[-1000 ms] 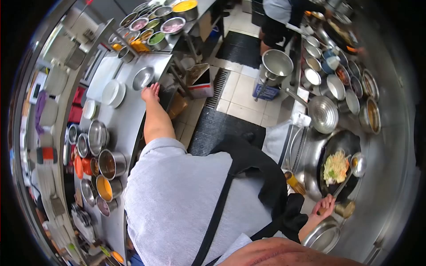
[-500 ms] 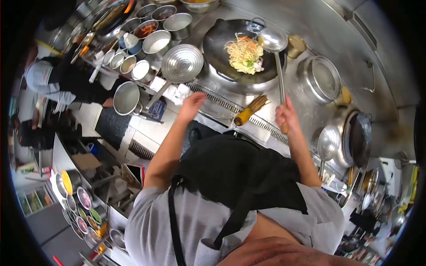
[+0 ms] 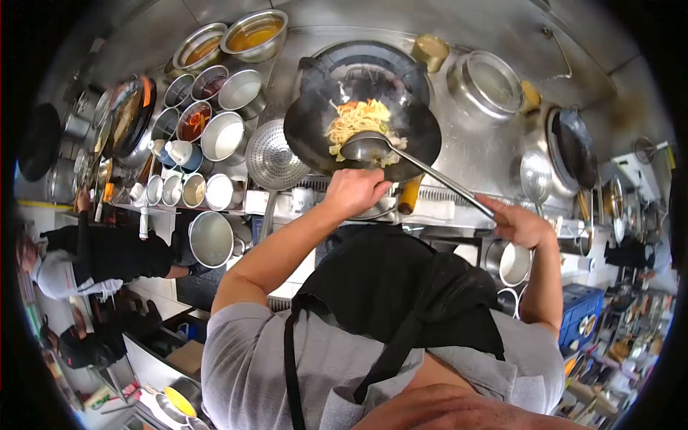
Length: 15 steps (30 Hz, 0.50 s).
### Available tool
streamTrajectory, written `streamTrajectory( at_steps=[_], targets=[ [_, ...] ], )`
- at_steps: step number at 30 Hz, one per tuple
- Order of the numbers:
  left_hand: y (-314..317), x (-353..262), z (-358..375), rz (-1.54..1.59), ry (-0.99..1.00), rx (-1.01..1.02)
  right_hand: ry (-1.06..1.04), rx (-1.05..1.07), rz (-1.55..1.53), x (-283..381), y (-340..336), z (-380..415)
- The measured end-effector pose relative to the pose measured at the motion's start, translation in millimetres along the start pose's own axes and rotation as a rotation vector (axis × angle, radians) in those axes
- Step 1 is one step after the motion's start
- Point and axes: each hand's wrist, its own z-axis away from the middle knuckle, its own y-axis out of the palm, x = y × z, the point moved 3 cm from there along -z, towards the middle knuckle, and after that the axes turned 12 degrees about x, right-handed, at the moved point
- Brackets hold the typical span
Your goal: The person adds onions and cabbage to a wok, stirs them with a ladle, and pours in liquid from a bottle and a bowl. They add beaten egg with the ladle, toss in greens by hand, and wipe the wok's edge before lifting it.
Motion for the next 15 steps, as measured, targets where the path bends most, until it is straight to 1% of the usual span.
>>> streamTrajectory(
  at_steps=[1, 3, 4, 5, 6, 7, 9, 10, 11, 12, 13, 15],
  targets=[
    [3, 5, 0, 0.014, -0.031, -0.006, -0.041, -0.036, 0.036, -10, 4, -10],
    [19, 27, -12, 0.048, -0.074, -0.039, 0.001, -0.165, 0.248, 10, 5, -34],
    [36, 46, -22, 0.037, -0.064, -0.095, 0.006, -0.174, 0.243, 17, 7, -51],
    [52, 61, -28, 0.028, -0.051, -0.150, 0.085, -0.229, 0.290, 19, 9, -71],
    [63, 66, -25, 0.025, -0.033, -0.149, 0.167, -0.287, 0.336, 19, 13, -87],
    [70, 68, -19, -0.033, -0.024, -0.144, 0.177, -0.307, 0.328, 18, 18, -102],
    [78, 54, 10, -0.112, -0.008, -0.106, 0.290, -0.419, 0.337, 10, 26, -122],
    [74, 41, 30, -0.143, -0.052, 0.026, 0.289, -0.433, 0.323, 10, 29, -121],
    [95, 48, 49, -0.038, 0.000, 0.118, 0.262, -0.493, 0.295, 7, 36, -117],
    [95, 42, 67, -0.007, 0.011, 0.202, 0.238, -0.550, 0.266, 4, 45, -112],
    [102, 43, 76, 0.020, -0.012, 0.246, 0.242, -0.563, 0.256, 3, 56, -102],
    [79, 33, 70, 0.046, -0.008, 0.108, 0.057, -0.562, 0.030, 1, 79, -80]
  ],
)
